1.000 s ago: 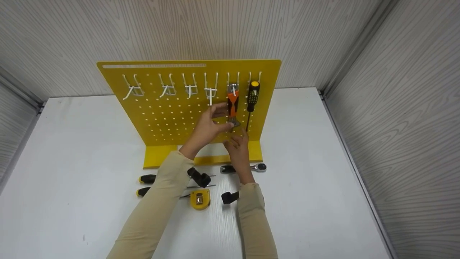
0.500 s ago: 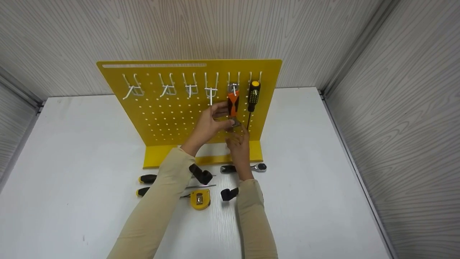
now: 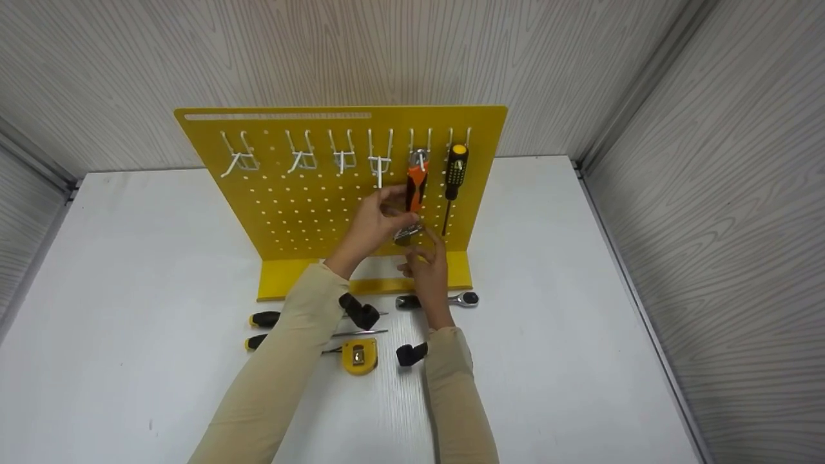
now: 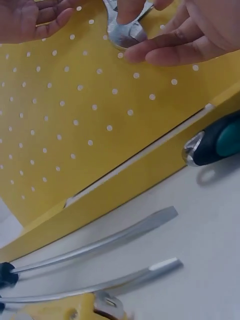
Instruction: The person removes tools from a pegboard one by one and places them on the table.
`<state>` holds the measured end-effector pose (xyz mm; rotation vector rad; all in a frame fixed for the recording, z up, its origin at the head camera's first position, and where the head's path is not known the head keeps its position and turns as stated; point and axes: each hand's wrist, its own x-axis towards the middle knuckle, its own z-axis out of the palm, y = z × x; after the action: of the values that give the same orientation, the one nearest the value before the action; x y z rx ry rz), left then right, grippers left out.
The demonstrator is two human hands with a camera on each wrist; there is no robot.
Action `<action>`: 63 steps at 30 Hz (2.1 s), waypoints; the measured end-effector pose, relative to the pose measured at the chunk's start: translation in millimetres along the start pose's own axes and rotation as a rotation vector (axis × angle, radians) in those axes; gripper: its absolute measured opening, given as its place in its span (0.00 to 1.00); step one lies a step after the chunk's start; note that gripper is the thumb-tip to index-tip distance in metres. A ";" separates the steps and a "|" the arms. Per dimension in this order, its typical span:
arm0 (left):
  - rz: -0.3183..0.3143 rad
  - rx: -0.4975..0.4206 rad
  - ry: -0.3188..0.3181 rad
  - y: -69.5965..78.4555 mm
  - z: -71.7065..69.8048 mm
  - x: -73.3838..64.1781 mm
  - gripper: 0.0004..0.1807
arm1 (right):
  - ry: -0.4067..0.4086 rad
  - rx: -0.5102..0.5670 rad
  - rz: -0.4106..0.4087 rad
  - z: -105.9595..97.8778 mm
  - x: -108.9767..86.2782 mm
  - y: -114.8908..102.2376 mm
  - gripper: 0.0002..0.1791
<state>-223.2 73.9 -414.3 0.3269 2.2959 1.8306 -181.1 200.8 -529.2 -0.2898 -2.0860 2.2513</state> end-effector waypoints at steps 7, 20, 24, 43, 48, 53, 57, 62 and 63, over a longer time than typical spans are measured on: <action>0.007 0.031 0.024 -1.4 -0.4 1.0 0.19 | -0.046 -0.005 0.019 -7.9 -2.3 4.1 0.27; 0.052 0.018 0.072 -5.3 3.2 0.9 0.15 | -0.128 0.029 -0.007 -8.0 -11.0 2.4 0.28; 0.055 -0.018 0.039 -5.2 3.9 -0.7 0.17 | -0.117 0.089 -0.021 -7.5 -14.0 1.4 0.25; 0.082 0.006 0.024 1.2 0.5 -5.2 0.18 | 0.031 -0.015 0.001 -8.5 -25.5 -2.3 0.30; 0.088 0.049 0.027 4.3 0.0 -6.1 0.19 | 0.009 0.032 -0.038 -5.2 -30.6 -2.9 0.32; 0.103 0.050 0.023 8.5 0.8 -6.1 0.20 | 0.018 -0.009 -0.011 -1.2 -30.5 -5.2 0.38; 0.088 0.042 0.031 10.5 2.2 -6.1 0.20 | 0.041 -0.046 0.001 -0.1 -30.1 -4.5 0.39; 0.075 0.049 0.035 12.9 2.8 -6.8 0.21 | 0.073 -0.073 -0.016 1.8 -33.9 -4.8 0.39; 0.073 0.056 0.034 13.4 2.8 -7.0 0.21 | 0.076 -0.080 -0.018 2.3 -34.7 -5.0 0.39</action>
<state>-215.0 77.4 -401.8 0.3959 2.3920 1.8218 -148.0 193.1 -520.7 -0.3543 -2.1344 2.1156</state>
